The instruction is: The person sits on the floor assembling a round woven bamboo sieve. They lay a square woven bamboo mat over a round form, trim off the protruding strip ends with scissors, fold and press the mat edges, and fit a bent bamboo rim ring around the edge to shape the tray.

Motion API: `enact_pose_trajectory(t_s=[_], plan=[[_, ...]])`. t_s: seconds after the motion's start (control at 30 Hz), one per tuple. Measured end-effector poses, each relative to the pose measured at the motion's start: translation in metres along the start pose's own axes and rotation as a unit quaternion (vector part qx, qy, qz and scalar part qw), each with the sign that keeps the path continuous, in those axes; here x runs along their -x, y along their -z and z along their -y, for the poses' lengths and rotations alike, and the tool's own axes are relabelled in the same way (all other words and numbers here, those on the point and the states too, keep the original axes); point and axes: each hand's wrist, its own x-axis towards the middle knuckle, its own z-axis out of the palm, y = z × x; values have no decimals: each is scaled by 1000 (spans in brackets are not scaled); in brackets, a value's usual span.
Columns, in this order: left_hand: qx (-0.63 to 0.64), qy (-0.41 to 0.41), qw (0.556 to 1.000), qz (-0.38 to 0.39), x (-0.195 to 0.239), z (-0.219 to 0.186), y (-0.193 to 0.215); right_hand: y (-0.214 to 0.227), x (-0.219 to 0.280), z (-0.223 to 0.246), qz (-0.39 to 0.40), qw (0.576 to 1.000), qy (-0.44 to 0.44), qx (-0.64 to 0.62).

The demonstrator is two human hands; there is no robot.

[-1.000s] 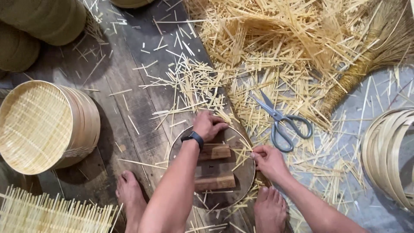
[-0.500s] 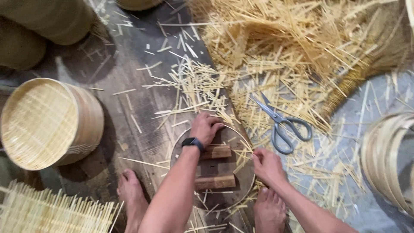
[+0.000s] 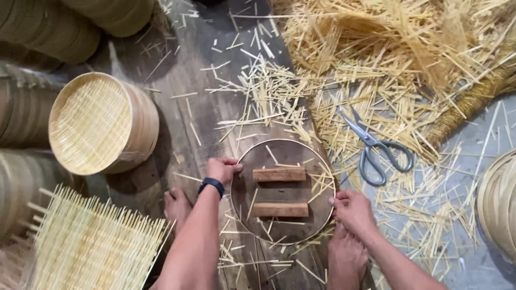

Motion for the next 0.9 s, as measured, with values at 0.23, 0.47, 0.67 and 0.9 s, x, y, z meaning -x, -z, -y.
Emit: enact_pose_trajectory(t_s=[0.23,0.47,0.67,0.9], plan=[[77,88,987,-108,120,82,-31,-4,-33,-32,64,994,-43,-73],[333,245,904,-109,133,81,-52,-2,-42,-41,49,990,-12,-130],[485,273,822,-115,191,35,-105,17,-56,-7,47,988,-1,-145],[562,300,763,-106,209,39,-165,4,-113,-40,77,985,-1,-152]])
